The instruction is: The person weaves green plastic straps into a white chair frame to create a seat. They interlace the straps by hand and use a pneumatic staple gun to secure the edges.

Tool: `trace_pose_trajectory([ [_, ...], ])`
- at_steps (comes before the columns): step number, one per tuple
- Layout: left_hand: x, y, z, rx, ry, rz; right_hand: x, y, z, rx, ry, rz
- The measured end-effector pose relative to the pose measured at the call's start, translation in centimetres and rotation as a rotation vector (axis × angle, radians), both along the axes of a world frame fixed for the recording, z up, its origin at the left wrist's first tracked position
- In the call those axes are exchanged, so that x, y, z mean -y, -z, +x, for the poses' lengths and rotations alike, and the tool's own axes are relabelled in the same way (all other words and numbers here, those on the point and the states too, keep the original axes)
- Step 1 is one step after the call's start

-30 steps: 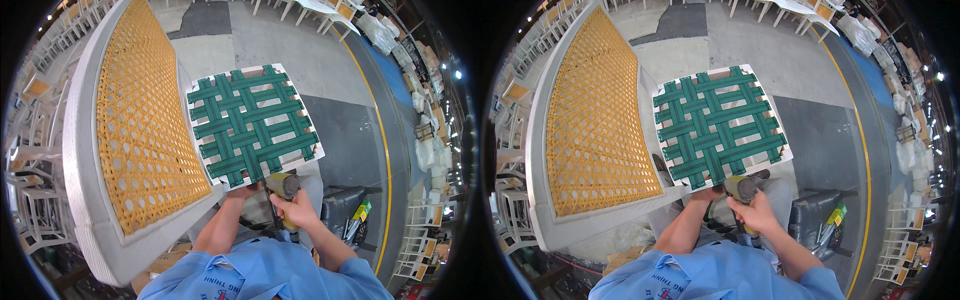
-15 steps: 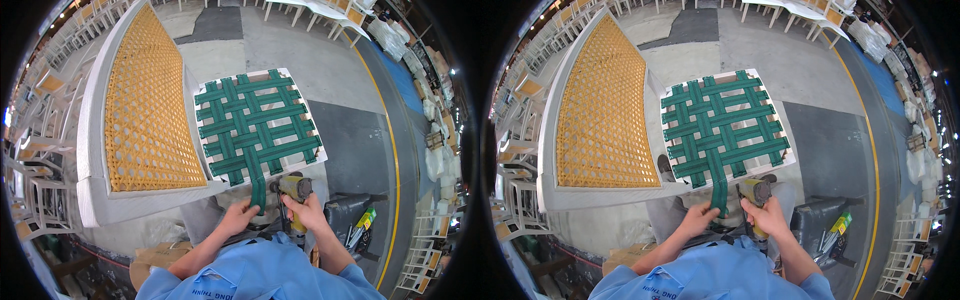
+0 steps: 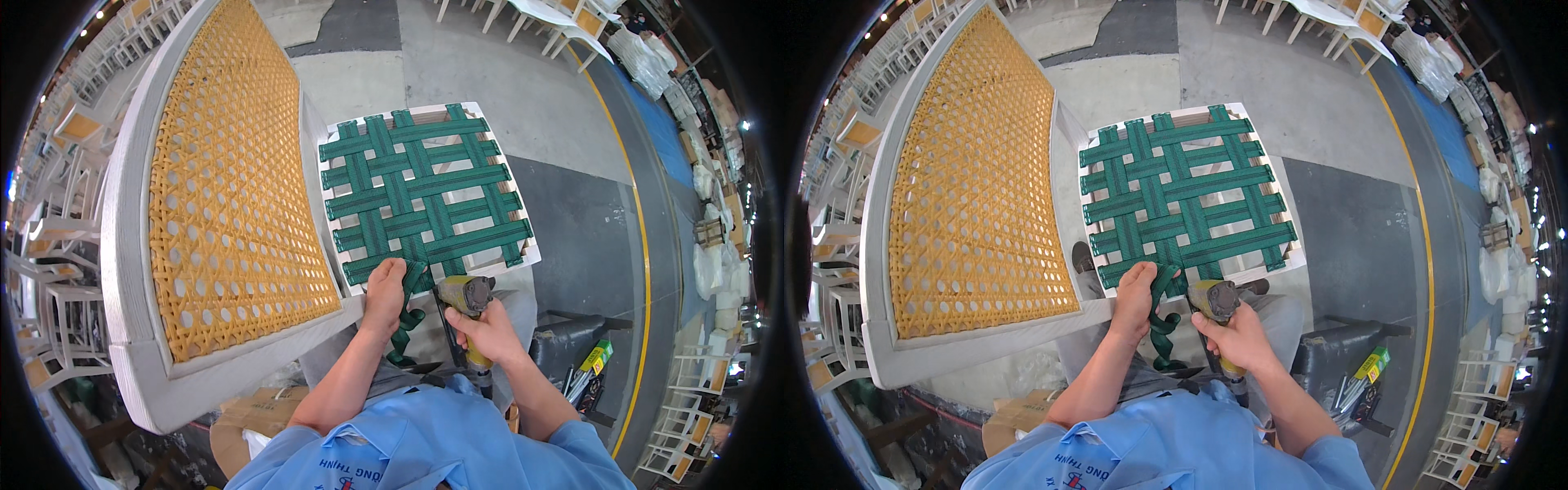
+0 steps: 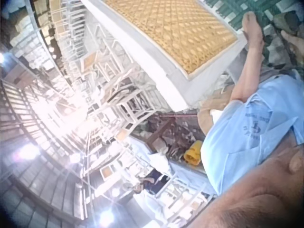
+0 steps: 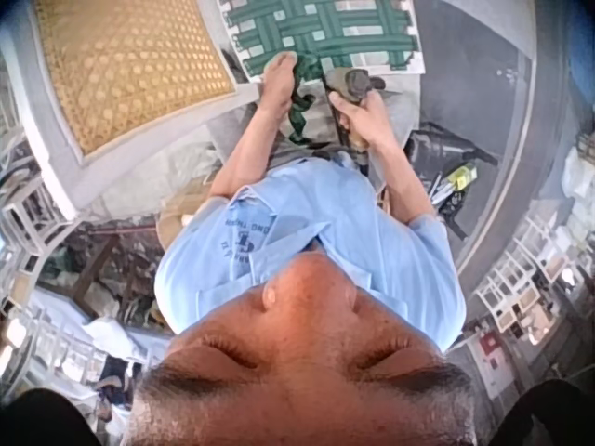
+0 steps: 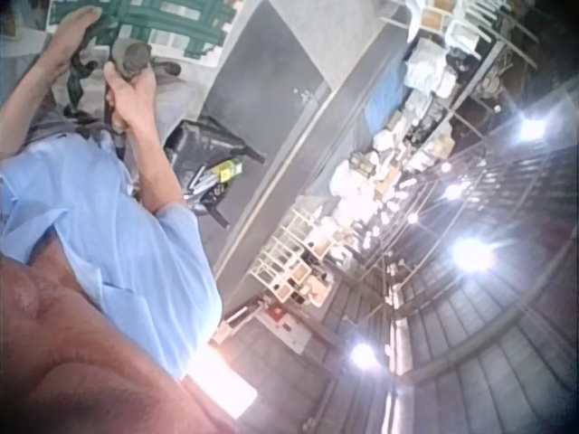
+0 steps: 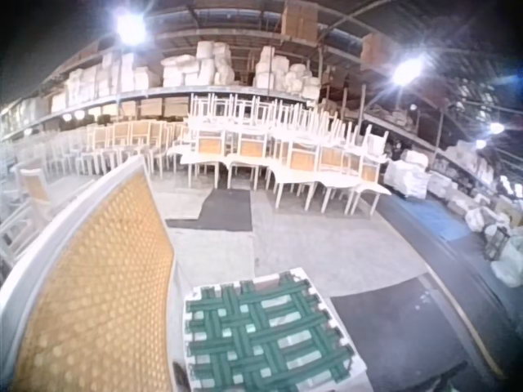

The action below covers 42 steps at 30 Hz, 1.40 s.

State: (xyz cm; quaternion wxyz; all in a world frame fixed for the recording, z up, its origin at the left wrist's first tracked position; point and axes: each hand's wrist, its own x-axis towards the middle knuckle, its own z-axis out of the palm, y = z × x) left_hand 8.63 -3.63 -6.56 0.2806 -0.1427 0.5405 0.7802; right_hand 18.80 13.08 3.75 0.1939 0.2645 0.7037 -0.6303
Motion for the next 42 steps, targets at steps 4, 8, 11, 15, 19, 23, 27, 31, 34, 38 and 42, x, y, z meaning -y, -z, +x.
trace_pose_trajectory([
  [4, 0.1, 1.0, 0.0, -0.075, 0.0, -0.037, 0.5, 0.6, -0.4, 0.017, -0.004, 0.009],
  [8, -0.1, 0.1, -0.2, -0.029, 0.041, -0.04, 0.6, 0.8, -0.6, 0.027, 0.004, 0.032],
  [11, 0.0, 0.0, -0.1, -0.025, 0.03, -0.024, 1.0, 0.8, -0.7, 0.034, 0.004, 0.041],
  [15, 0.0, 0.1, -0.3, -0.057, 0.042, -0.041, 1.9, 1.0, -0.9, 0.045, 0.003, 0.065],
  [19, 0.1, -0.4, -0.1, 0.003, 0.042, -0.017, 2.0, 0.8, -1.1, 0.03, -0.014, 0.05],
  [23, 0.3, -0.4, 0.0, 0.009, 0.017, -0.014, 2.8, 0.9, -1.0, 0.029, -0.044, 0.061],
  [27, 0.4, -0.5, 0.1, -0.007, 0.027, 0.024, 1.3, 0.5, 0.4, 0.035, 0.039, -0.025],
  [31, 0.8, -0.5, 1.6, -0.12, 0.135, 0.01, -4.2, -1.8, 5.0, -0.146, 0.195, 0.049],
  [34, 1.6, -2.2, 4.5, -0.028, 0.252, -0.047, -10.1, -4.2, 11.1, -0.154, 0.385, 0.228],
  [38, 2.7, 1.5, 7.4, 0.147, 0.201, 0.046, -19.3, -5.4, 19.4, -0.069, 0.694, 0.38],
  [42, 1.2, 2.4, 8.4, 0.277, 0.151, 0.222, -26.4, 0.3, 28.1, 0.07, 1.008, 0.107],
])
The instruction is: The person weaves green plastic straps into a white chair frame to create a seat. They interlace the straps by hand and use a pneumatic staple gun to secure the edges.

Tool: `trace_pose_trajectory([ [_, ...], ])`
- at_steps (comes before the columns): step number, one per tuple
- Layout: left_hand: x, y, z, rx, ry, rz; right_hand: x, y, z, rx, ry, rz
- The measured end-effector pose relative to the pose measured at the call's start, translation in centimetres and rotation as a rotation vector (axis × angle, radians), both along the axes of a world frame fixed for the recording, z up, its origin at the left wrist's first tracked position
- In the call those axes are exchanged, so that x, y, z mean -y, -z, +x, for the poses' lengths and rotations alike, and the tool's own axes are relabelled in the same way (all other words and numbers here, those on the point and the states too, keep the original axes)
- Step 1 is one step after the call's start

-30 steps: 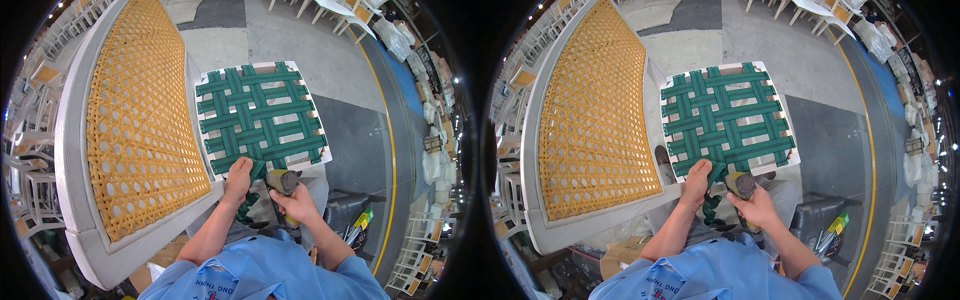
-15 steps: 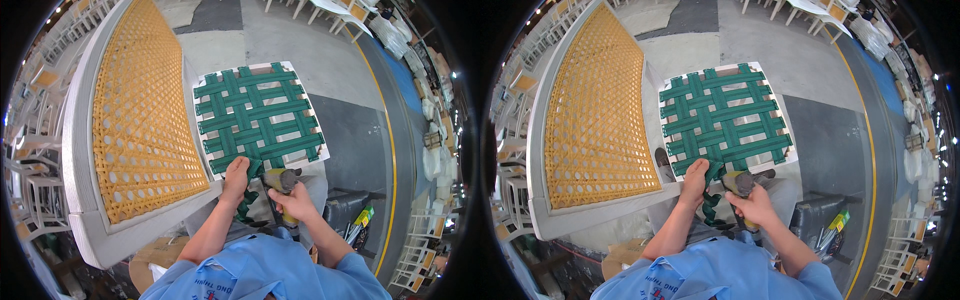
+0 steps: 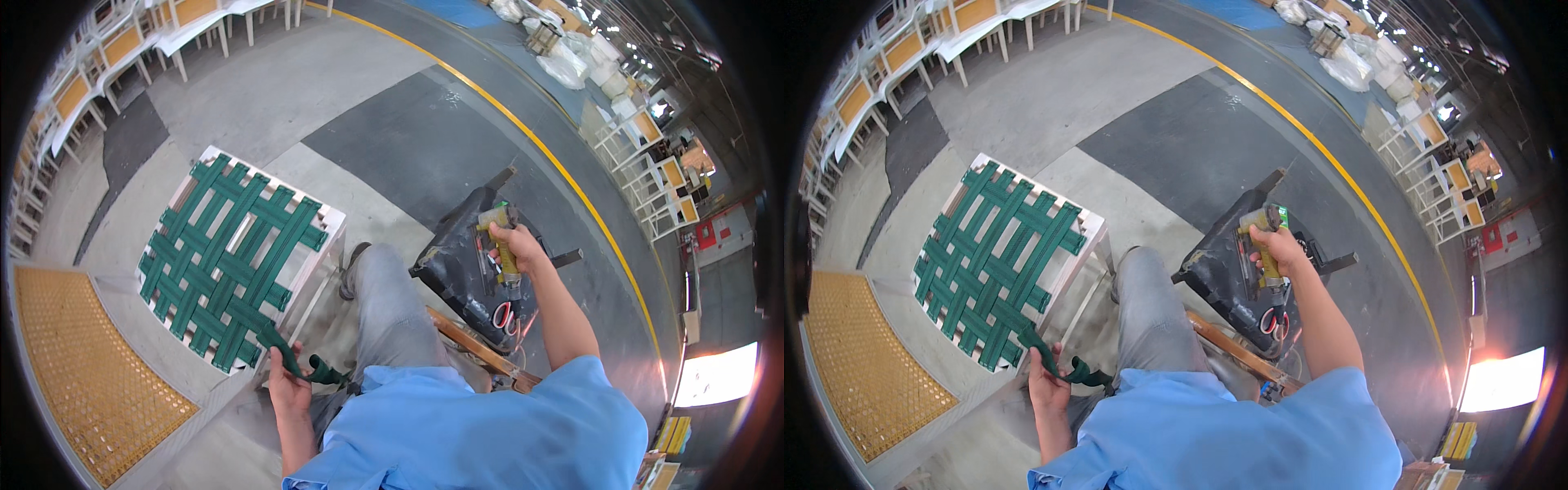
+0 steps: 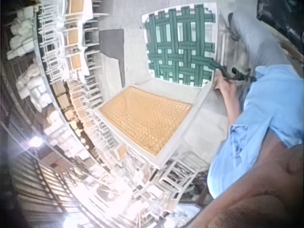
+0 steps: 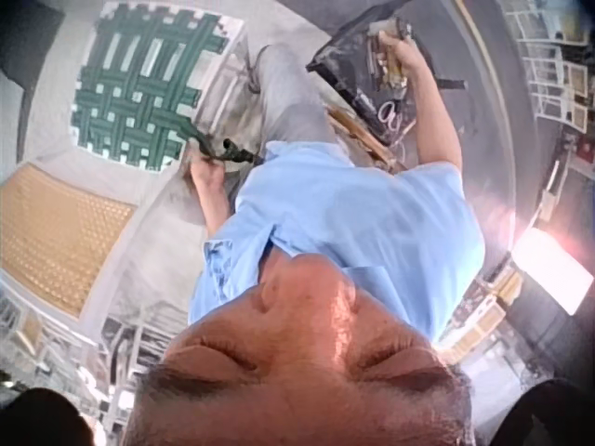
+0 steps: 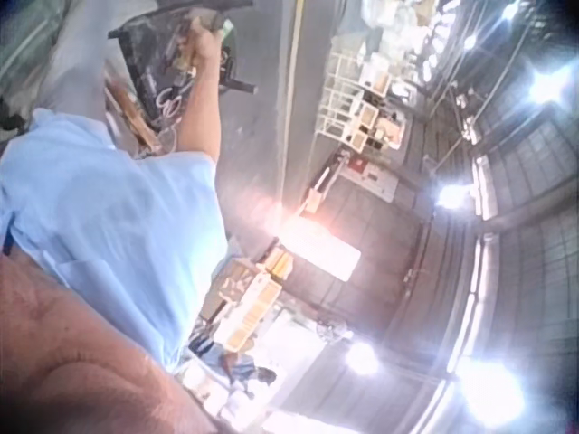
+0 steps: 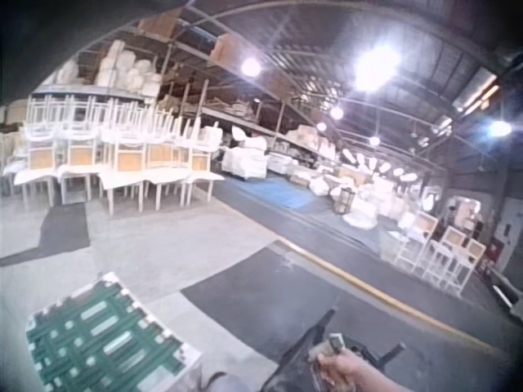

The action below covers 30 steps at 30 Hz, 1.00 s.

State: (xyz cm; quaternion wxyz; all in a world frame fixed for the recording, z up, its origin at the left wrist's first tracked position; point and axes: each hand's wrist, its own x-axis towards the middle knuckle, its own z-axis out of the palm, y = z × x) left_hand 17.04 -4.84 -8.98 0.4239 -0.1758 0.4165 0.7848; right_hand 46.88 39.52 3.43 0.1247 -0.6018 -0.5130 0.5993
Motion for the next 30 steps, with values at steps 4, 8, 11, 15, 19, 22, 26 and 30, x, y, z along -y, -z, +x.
trace_pose_trajectory([
  [4, -2.0, 0.1, -1.1, 0.082, -0.153, -0.012, -2.4, 7.8, 2.7, -0.148, 0.032, -0.252],
  [8, -2.1, 1.8, -3.0, 0.063, -0.169, -0.02, -3.3, 13.1, 1.6, -0.269, 0.054, -0.391],
  [11, -3.8, 0.2, -1.9, 0.076, -0.288, -0.154, -3.1, 14.7, 1.7, -0.051, 0.112, -0.21],
  [15, -3.0, 0.1, -1.9, 0.023, -0.211, -0.102, -3.4, 13.3, 2.4, 0.436, -0.097, 0.035],
  [19, -1.7, -0.5, -2.3, 0.024, -0.191, -0.131, -2.8, 11.7, 5.4, 0.92, -0.253, 0.524],
  [22, -1.3, -0.6, -2.5, 0.012, -0.123, -0.142, -2.2, 12.1, 7.7, 0.992, -0.264, 0.527],
  [26, -0.2, -0.8, -2.9, 0.012, -0.085, -0.173, -1.9, 12.3, 8.9, 1.087, -0.123, 0.549],
  [30, 1.7, -0.9, -3.6, 0.022, -0.071, -0.169, -1.1, 11.3, 10.0, 0.916, 0.061, 0.508],
])
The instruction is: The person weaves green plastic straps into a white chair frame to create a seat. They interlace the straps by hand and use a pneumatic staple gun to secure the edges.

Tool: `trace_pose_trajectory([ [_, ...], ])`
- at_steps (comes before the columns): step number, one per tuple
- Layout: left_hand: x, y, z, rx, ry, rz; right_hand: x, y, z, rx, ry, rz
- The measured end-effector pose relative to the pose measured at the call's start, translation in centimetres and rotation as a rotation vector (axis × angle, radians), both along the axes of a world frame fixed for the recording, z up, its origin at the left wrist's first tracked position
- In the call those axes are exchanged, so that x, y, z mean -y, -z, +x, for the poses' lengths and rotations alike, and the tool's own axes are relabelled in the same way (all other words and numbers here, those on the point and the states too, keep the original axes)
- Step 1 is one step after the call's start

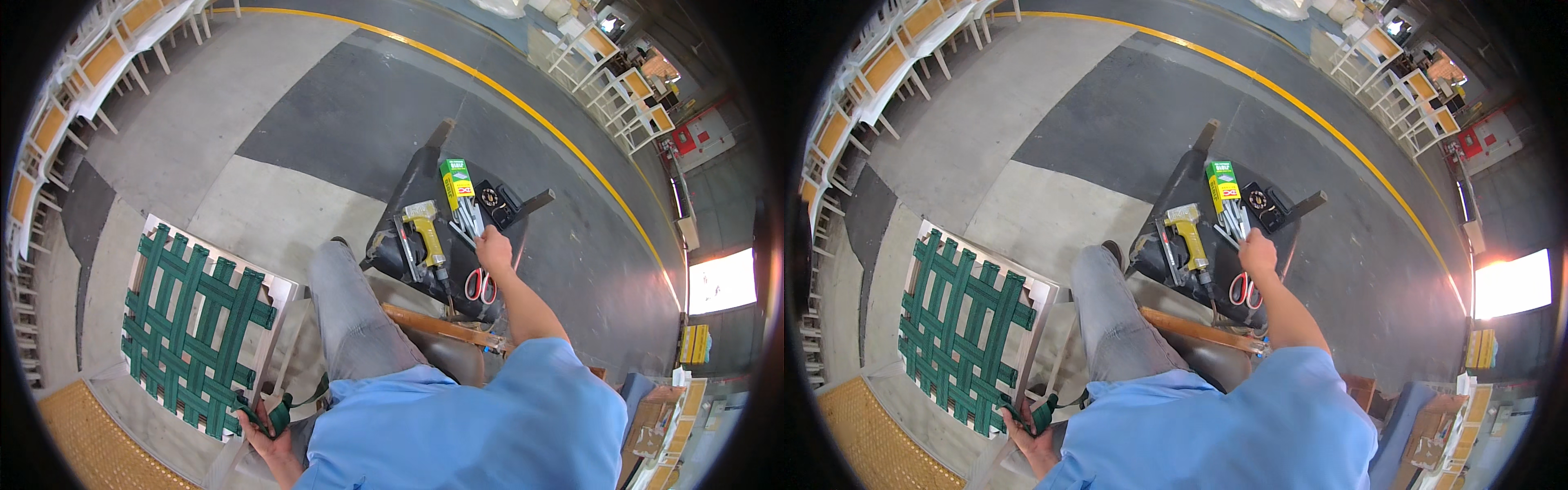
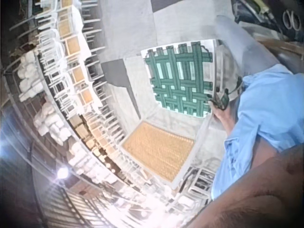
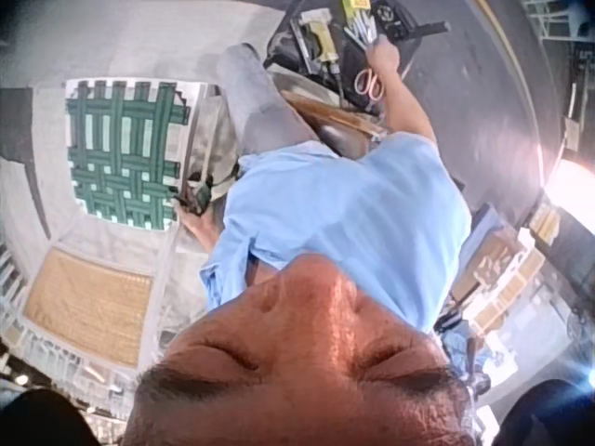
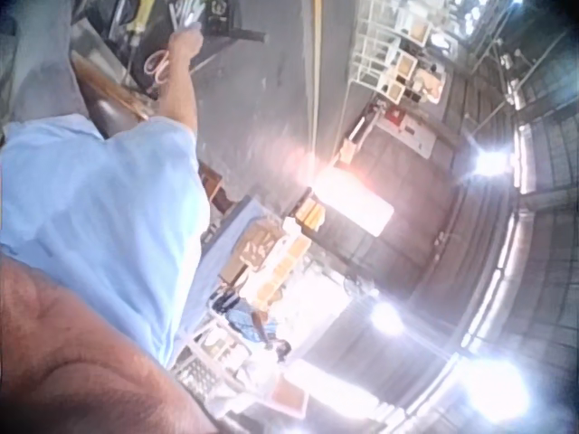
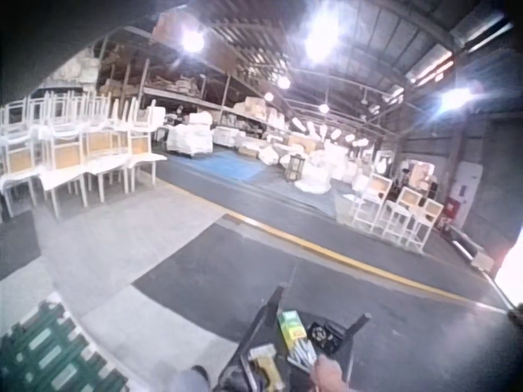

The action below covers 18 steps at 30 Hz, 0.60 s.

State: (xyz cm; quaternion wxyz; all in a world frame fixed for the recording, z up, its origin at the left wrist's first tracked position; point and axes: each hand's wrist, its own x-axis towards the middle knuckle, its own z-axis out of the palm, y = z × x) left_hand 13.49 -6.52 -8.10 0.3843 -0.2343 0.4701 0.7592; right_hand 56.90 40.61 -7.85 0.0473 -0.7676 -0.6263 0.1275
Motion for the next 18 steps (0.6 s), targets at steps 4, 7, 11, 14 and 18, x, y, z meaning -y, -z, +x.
trace_pose_trajectory([
  [4, 0.2, 0.8, 0.3, 0.023, 0.04, -0.034, 2.5, 0.7, 4.3, 0.227, -0.133, -0.308],
  [7, 0.9, -1.1, 1.0, 0.04, -0.002, -0.231, 6.1, 2.4, 2.1, 0.15, -0.077, -0.365],
  [11, 1.3, -3.5, 0.7, -0.016, 0.208, -0.402, 8.7, 3.5, 4.5, 0.031, -0.007, -0.066],
  [14, 2.6, -6.3, 0.1, -0.016, 0.373, -0.258, 11.3, 3.3, 6.9, -0.717, 0.235, -0.21],
  [18, 3.6, -7.8, -0.9, -0.105, 0.258, -0.088, 12.9, 0.5, 4.7, -0.917, 0.194, -0.156],
])
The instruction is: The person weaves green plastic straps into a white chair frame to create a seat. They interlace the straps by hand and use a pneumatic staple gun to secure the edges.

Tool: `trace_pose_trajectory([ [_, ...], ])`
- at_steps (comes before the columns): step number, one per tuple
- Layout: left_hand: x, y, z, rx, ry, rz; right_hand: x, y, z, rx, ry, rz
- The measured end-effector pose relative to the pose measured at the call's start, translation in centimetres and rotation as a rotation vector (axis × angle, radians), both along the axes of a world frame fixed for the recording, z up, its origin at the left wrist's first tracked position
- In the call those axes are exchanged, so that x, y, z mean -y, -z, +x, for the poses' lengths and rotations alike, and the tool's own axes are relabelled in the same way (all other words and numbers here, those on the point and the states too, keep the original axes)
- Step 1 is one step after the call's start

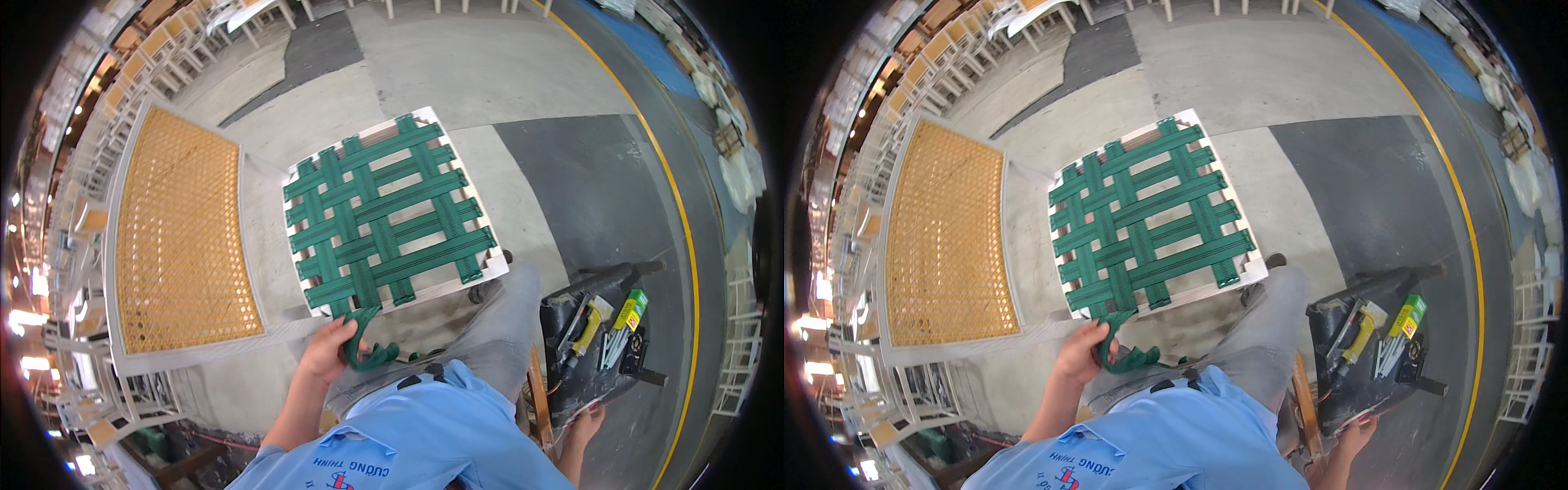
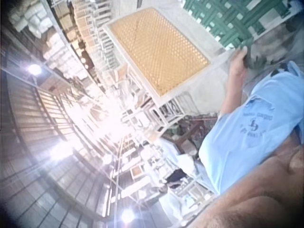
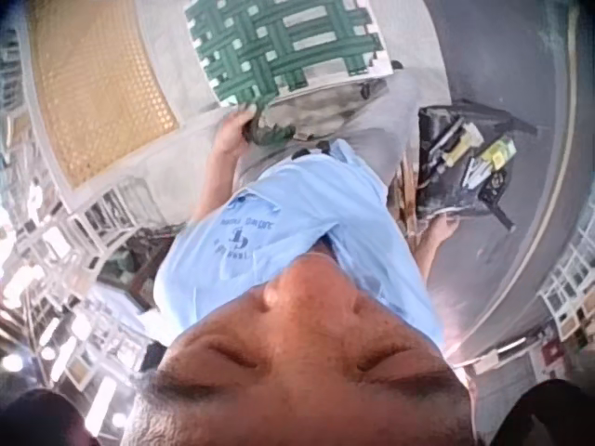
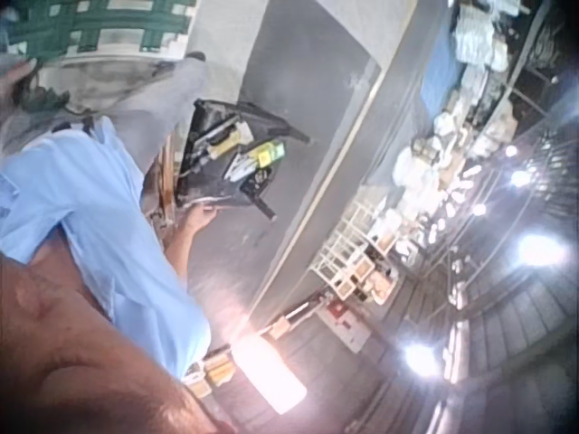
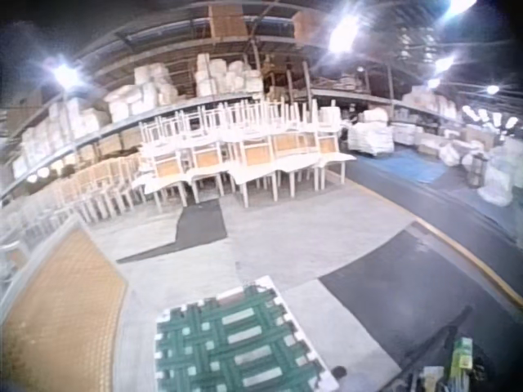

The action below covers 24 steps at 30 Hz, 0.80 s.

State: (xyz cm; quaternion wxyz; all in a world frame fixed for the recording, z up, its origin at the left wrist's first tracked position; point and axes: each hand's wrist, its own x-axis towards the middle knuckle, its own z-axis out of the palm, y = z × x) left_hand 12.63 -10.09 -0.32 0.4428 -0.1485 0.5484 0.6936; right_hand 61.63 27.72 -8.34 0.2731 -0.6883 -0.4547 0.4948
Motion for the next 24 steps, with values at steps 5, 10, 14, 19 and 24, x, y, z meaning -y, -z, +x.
trace_pose_trajectory([
  [5, -1.7, 0.3, -2.8, -0.039, -0.069, 0.153, -3.4, -5.4, -13.7, -0.059, -0.69, 0.213],
  [10, -1.8, 0.0, -3.7, -0.044, -0.101, 0.151, 1.0, -13.2, -34.2, 0.175, -1.724, 0.577],
  [14, -1.1, -0.5, -4.2, -0.007, -0.062, 0.17, 3.3, -11.6, -42.6, 0.136, -2.13, 0.962],
  [19, -1.3, -0.8, -3.6, -0.014, -0.094, 0.142, 5.8, -10.2, -47.3, 0.261, -2.409, 1.184],
  [24, -0.9, -0.7, -3.2, 0.009, -0.076, 0.164, 7.4, -8.8, -49.1, 0.324, -2.532, 1.166],
])
